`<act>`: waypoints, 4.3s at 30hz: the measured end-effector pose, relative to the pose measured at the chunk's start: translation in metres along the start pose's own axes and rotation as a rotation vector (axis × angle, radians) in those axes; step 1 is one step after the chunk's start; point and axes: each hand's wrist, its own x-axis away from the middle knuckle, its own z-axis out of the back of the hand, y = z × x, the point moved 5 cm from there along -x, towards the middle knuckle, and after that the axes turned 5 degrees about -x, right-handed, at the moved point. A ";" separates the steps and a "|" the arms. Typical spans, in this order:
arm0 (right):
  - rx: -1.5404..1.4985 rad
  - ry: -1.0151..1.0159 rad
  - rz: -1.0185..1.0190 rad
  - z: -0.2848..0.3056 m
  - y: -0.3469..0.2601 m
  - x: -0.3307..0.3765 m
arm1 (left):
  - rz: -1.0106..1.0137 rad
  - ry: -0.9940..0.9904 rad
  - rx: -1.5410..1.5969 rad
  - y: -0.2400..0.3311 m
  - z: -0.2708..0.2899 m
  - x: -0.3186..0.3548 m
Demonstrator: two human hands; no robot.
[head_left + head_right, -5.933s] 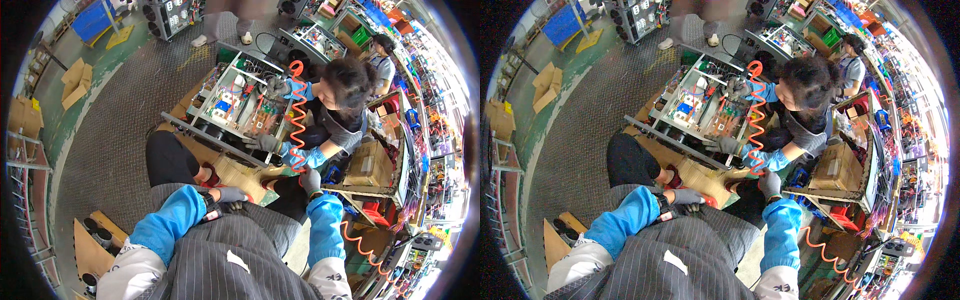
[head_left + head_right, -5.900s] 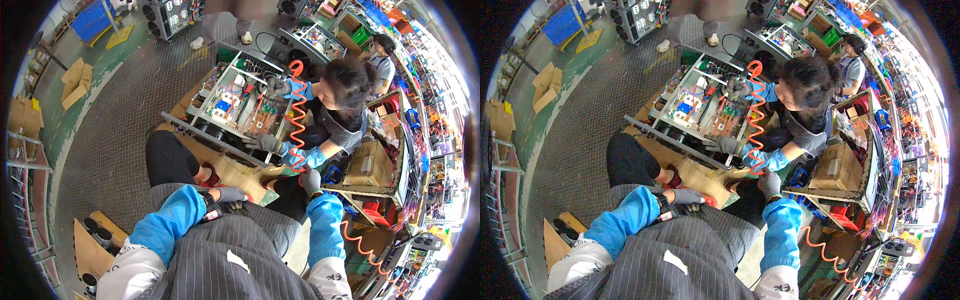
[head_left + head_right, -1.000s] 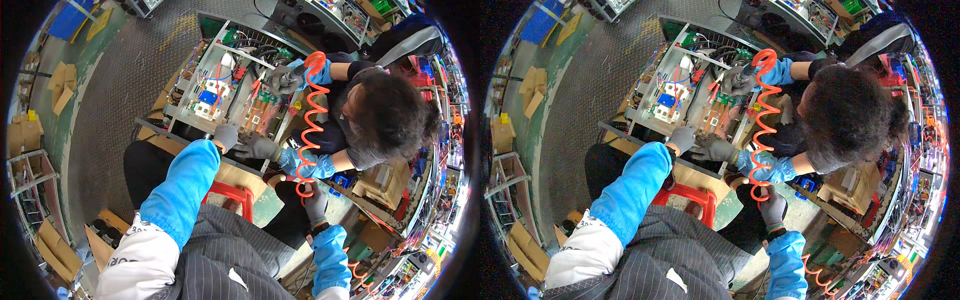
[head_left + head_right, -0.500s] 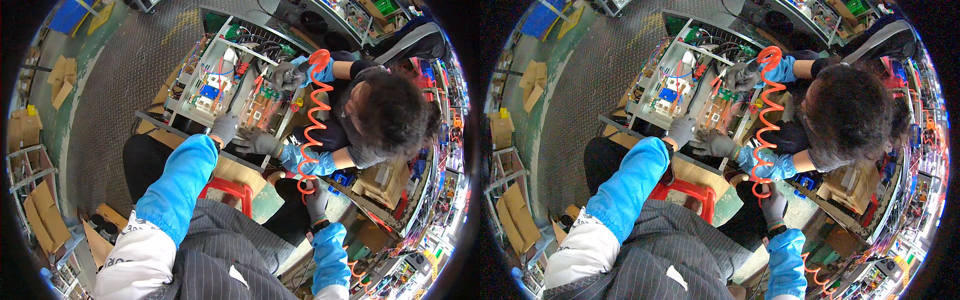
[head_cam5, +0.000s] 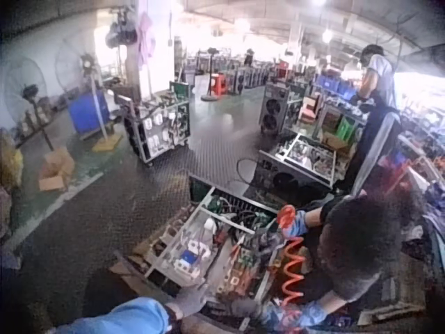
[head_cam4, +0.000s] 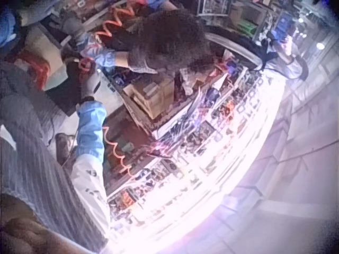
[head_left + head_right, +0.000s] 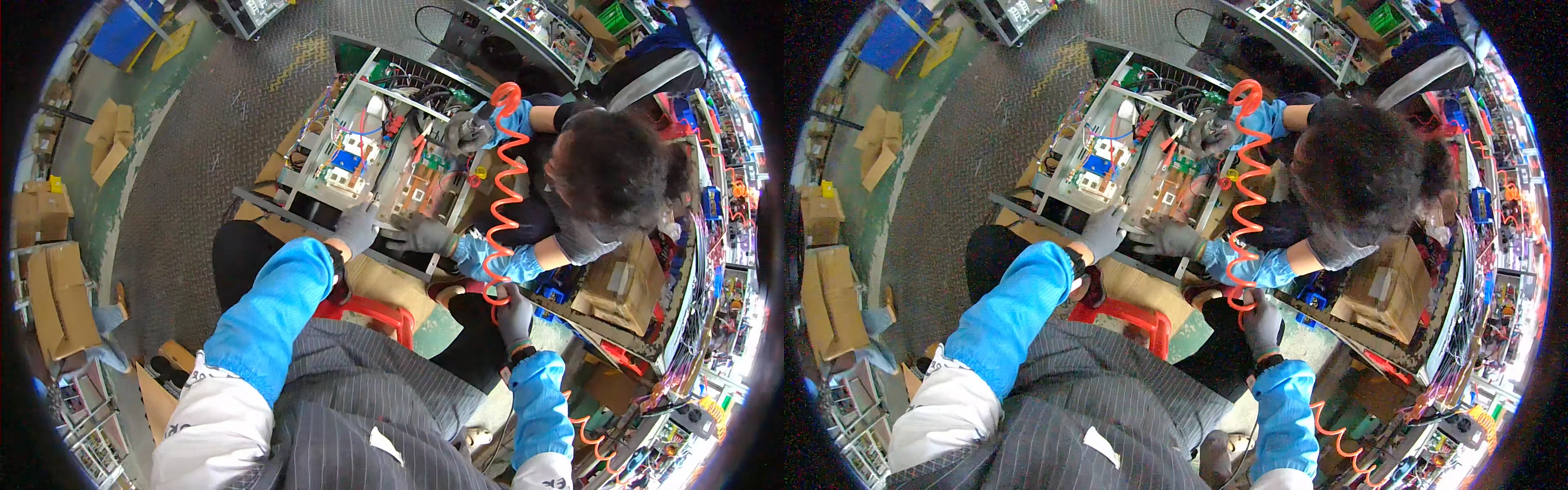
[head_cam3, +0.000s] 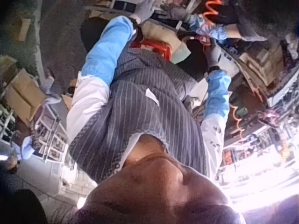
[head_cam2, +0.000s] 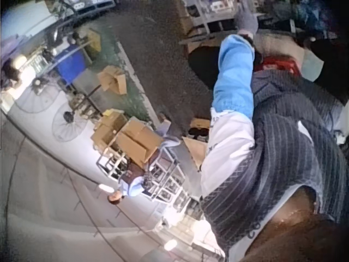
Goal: Assembling components and wiring within an industrial electrical control panel using tools.
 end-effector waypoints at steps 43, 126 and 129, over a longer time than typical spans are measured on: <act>0.304 0.094 -0.010 -0.001 0.003 0.034 | -0.070 -0.830 0.665 0.070 -0.068 0.226; 0.292 0.068 0.016 -0.003 -0.003 0.030 | 0.007 -0.862 0.709 0.057 -0.094 0.217; 0.318 0.059 0.018 0.001 0.010 0.033 | 0.037 -0.898 0.701 0.071 -0.074 0.222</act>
